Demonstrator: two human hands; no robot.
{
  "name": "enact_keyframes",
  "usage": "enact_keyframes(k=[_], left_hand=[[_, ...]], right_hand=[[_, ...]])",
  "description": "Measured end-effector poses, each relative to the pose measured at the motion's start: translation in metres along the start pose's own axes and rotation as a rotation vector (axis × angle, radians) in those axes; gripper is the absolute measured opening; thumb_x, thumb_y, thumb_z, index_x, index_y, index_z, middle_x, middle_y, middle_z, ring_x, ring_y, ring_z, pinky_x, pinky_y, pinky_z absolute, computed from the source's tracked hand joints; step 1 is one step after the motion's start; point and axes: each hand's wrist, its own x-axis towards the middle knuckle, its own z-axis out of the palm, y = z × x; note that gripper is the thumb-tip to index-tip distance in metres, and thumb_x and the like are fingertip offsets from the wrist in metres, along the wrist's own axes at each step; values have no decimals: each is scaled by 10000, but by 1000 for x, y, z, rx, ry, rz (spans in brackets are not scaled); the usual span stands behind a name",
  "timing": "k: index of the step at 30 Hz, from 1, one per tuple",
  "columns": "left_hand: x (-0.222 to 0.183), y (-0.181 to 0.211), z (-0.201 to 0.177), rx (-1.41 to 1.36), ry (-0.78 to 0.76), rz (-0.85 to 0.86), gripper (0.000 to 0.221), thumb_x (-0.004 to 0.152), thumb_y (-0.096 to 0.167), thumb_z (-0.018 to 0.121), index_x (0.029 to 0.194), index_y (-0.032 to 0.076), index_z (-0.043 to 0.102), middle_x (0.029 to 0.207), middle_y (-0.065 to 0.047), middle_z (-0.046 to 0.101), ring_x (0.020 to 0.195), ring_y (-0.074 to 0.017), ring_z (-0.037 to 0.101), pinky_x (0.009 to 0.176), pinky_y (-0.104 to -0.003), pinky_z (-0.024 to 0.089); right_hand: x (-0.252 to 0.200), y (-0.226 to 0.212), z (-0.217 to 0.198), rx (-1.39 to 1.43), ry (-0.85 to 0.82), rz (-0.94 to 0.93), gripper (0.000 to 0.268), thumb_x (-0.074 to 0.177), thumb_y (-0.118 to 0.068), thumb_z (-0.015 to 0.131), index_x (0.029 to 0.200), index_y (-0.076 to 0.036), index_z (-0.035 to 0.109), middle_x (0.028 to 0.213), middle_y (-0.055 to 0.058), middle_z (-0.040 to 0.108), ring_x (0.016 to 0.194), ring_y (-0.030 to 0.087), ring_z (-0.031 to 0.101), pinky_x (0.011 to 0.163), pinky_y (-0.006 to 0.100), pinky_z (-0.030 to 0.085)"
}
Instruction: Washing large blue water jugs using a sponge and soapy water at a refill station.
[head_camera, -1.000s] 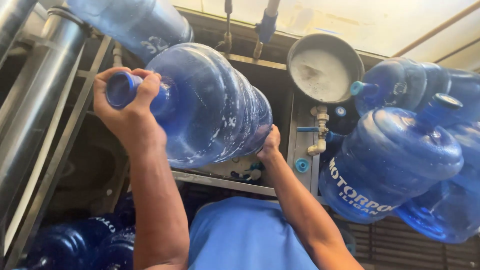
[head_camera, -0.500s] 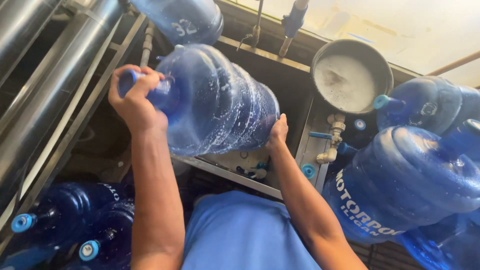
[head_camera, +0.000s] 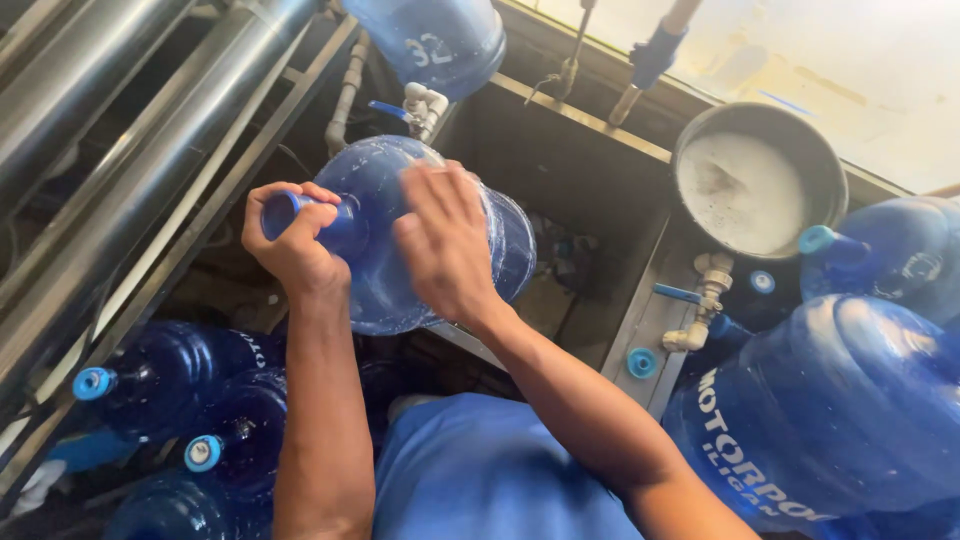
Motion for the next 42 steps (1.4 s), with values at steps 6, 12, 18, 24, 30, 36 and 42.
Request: enact_keyframes(k=[6, 12, 18, 24, 30, 36, 42], left_hand=[[-9, 25, -26, 31, -172, 74, 393, 528, -163, 669, 871, -30, 533, 701, -216, 577, 696, -323, 665, 738, -379, 517], [16, 14, -91, -116, -191, 54, 393, 562, -119, 701, 907, -18, 543, 741, -202, 587, 726, -324, 659, 747, -395, 520], [56, -17, -181, -223, -3, -152, 390, 609, -17, 651, 970, 76, 539, 809, -148, 557, 802, -326, 638, 848, -407, 498], [104, -36, -200, -279, 209, -414, 272, 669, 48, 635, 932, 116, 613, 844, -79, 595, 844, -265, 672, 875, -378, 535], [147, -84, -210, -99, 553, -536, 78, 659, 59, 719, 690, 17, 660, 653, -139, 630, 599, -279, 721, 663, -383, 646], [195, -152, -263, 58, 478, -633, 101, 677, 110, 699, 674, 27, 642, 602, -124, 611, 550, -248, 726, 601, -362, 658], [214, -184, -284, 344, 326, -685, 185, 721, 246, 725, 722, 62, 738, 694, -101, 709, 603, -175, 761, 634, -277, 666]], right_hand=[[51, 14, 38, -392, -394, -433, 380, 1023, -404, 537, 1313, -221, 700, 1441, -11, 629, 1455, 262, 448, 1204, 528, 316], [77, 89, 47, 339, -633, 41, 513, 1121, -416, 331, 1466, -114, 564, 1513, 165, 540, 1470, 361, 407, 1242, 514, 273], [-22, 186, 69, -498, -279, -102, 472, 1121, -240, 296, 1485, -65, 542, 1511, 148, 546, 1440, 336, 451, 1116, 556, 401], [-118, 133, 76, -731, 82, -116, 608, 1048, -280, 444, 1548, 59, 382, 1594, 338, 330, 1482, 471, 338, 1173, 516, 321], [-115, 144, 91, -664, 27, -132, 689, 982, -162, 510, 1426, 305, 262, 1496, 539, 230, 1433, 671, 236, 1161, 647, 291], [-4, 149, 72, -271, -122, 118, 572, 1049, -278, 482, 1492, 78, 414, 1537, 343, 378, 1482, 486, 310, 1237, 520, 240], [64, 188, 92, 381, -330, 622, 425, 961, -420, 593, 1321, -234, 722, 1447, -8, 624, 1390, 227, 534, 1156, 400, 391]])
